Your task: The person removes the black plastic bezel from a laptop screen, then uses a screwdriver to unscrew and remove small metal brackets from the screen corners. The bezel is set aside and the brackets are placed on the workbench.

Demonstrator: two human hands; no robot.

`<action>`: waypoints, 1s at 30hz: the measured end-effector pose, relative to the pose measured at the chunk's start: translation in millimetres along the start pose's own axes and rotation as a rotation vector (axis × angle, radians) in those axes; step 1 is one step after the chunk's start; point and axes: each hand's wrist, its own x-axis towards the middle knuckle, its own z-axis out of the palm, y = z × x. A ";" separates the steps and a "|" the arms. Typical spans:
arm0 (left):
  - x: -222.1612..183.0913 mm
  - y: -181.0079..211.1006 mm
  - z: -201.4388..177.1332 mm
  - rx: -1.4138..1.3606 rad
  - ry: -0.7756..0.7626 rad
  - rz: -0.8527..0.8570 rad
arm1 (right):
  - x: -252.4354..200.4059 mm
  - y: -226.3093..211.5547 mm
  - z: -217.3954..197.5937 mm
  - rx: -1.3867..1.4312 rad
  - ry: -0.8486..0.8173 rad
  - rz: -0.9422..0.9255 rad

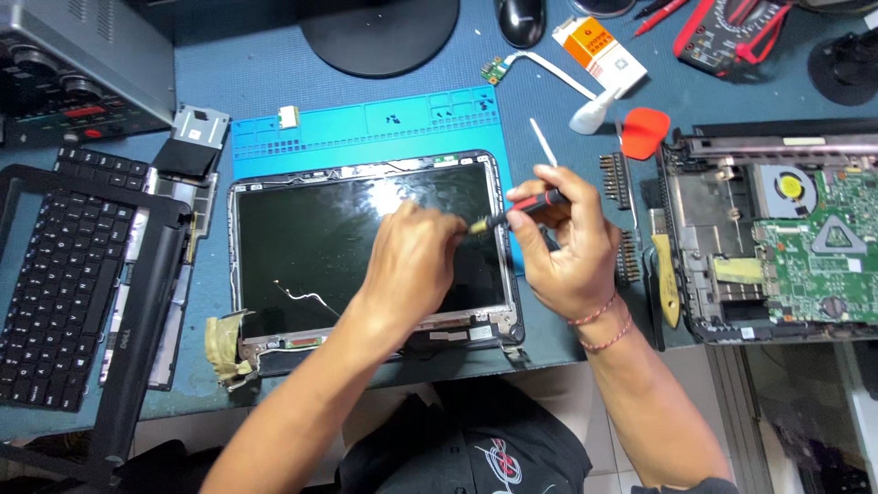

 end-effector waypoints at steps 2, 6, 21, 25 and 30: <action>20.7 -15.4 10.2 0.050 -0.030 -0.028 | 13.2 7.1 4.2 -0.044 0.002 -0.018; 73.8 -60.9 43.8 -0.053 -0.059 -0.261 | 41.5 25.9 21.8 -0.037 0.033 -0.009; 102.9 -110.3 41.7 0.494 0.314 0.195 | 33.3 50.3 26.1 -0.171 0.097 0.019; 102.2 -109.8 41.7 0.448 0.203 0.145 | 32.2 48.7 25.3 -0.191 0.084 0.010; 101.4 -125.8 39.6 0.226 0.139 0.050 | 33.2 43.5 25.4 -0.174 0.056 -0.006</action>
